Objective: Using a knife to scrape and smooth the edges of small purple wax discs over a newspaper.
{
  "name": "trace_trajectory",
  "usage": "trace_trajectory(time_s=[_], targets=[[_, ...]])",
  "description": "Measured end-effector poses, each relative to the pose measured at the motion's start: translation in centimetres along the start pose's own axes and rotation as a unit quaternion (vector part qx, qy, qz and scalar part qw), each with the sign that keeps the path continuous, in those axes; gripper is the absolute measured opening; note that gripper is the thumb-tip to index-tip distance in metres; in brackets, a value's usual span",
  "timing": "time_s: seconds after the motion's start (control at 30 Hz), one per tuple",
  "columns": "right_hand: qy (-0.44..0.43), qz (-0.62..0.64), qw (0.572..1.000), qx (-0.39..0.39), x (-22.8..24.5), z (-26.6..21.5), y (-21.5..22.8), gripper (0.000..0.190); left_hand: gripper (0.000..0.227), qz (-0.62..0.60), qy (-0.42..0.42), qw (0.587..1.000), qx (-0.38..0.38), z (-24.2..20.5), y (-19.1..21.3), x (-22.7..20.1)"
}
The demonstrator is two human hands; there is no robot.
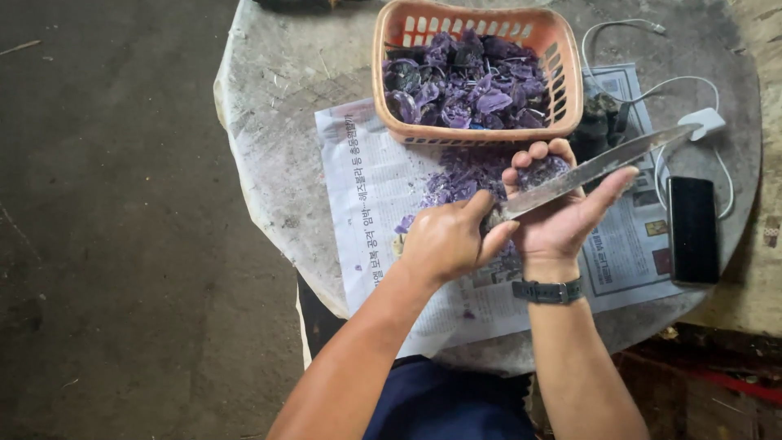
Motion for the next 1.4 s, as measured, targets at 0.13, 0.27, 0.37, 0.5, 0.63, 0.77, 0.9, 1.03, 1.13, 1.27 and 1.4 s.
trace_trajectory(time_s=[0.13, 0.27, 0.37, 0.5, 0.63, 0.77, 0.9, 1.03, 1.13, 1.27, 1.4], targets=[[0.026, -0.045, 0.999, -0.009, 0.0, 0.1, -0.6, 0.066, 0.041, -0.021, 0.016, 0.999, 0.021, 0.3, -0.1, 0.1], [0.041, -0.040, 0.998, 0.018, 0.2, -0.7, -3.2, 0.047, 0.038, 0.041, 0.023, 0.996, -0.075, 0.4, 0.1, 0.1], [0.045, -0.044, 0.997, -0.042, 0.5, -0.9, -2.5, 0.048, 0.040, 0.053, 0.026, 0.995, -0.079, 0.5, -0.3, -0.1], [0.005, -0.036, 0.991, -0.127, 0.4, -0.7, -1.0, 0.049, 0.040, 0.053, 0.040, 0.997, -0.041, 0.9, -1.0, 0.1], [-0.009, -0.046, 0.985, -0.167, 0.8, -1.1, -1.5, 0.067, 0.039, 0.047, 0.052, 0.997, -0.020, 1.1, -1.4, 0.1], [-0.030, -0.074, 0.981, -0.179, 0.9, -0.9, -1.5, 0.079, 0.039, 0.072, 0.052, 0.995, -0.039, 1.0, -1.7, 0.0], [-0.031, -0.091, 0.966, -0.240, 1.1, -1.3, -1.5, 0.067, 0.038, 0.128, 0.025, 0.988, -0.087, 0.9, -1.4, -0.4], [-0.015, -0.091, 0.969, -0.228, 1.7, -0.9, 0.1, 0.064, 0.035, 0.145, -0.003, 0.982, -0.119, 1.1, -0.9, -0.5], [-0.043, -0.076, 0.982, -0.167, 1.9, -0.4, 1.2, 0.067, 0.038, 0.063, 0.025, 0.997, -0.028, 1.7, -0.4, 0.4], [-0.016, -0.014, 0.999, -0.034, 2.4, 0.3, 1.3, 0.061, 0.035, -0.102, 0.078, 0.992, 0.013, 1.8, 0.4, 1.9], [-0.009, -0.017, 0.999, -0.038, 2.1, 0.5, 1.0, 0.059, 0.041, -0.086, 0.073, 0.991, 0.073, 1.4, 0.1, 0.7]])
Point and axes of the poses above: each hand's wrist, its own z-axis towards the middle knuckle, its own y-axis out of the back of the hand, x = y × z, the point moved 6 cm from there along z, towards the middle knuckle, and after that the axes turned 11 degrees about -y, right-handed, at the moved point
